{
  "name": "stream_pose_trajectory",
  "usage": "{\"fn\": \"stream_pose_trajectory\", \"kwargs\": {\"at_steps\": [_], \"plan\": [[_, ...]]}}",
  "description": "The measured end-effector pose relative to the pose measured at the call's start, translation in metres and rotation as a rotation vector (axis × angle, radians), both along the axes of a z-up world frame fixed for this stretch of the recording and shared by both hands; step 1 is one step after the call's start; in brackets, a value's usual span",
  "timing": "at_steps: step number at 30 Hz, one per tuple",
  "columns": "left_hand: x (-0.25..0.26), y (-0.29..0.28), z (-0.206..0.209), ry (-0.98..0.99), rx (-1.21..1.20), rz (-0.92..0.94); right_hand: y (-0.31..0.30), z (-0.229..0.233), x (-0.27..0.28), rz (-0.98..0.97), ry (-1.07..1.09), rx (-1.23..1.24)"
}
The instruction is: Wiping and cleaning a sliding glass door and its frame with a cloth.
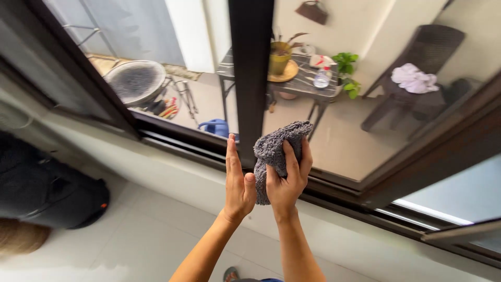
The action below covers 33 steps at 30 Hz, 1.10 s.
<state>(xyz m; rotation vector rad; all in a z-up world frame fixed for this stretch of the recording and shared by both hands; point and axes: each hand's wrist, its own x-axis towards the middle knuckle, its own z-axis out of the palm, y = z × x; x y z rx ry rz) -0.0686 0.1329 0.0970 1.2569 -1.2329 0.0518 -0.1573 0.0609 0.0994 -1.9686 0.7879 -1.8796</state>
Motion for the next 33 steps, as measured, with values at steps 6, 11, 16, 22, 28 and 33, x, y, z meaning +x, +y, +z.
{"fn": "stream_pose_trajectory", "kwargs": {"at_steps": [6,11,16,22,28,33], "plan": [[0.066,0.048,0.001,0.043,0.036,0.098,0.034,-0.005,0.075,0.113,0.023,-0.01],[0.104,0.062,-0.001,0.074,0.063,0.169,0.037,0.002,0.112,0.125,0.021,0.001],[0.15,0.061,-0.005,0.096,0.071,0.203,0.017,0.007,0.149,0.111,0.021,0.015],[0.229,0.047,-0.001,0.097,0.065,0.249,-0.017,0.013,0.196,-0.12,0.016,-0.064],[0.302,0.036,-0.013,0.091,0.053,0.32,-0.051,-0.007,0.249,-0.521,0.233,-0.09],[0.345,0.035,-0.008,0.051,0.053,0.437,-0.039,-0.004,0.283,-0.477,0.263,-0.148]]}}
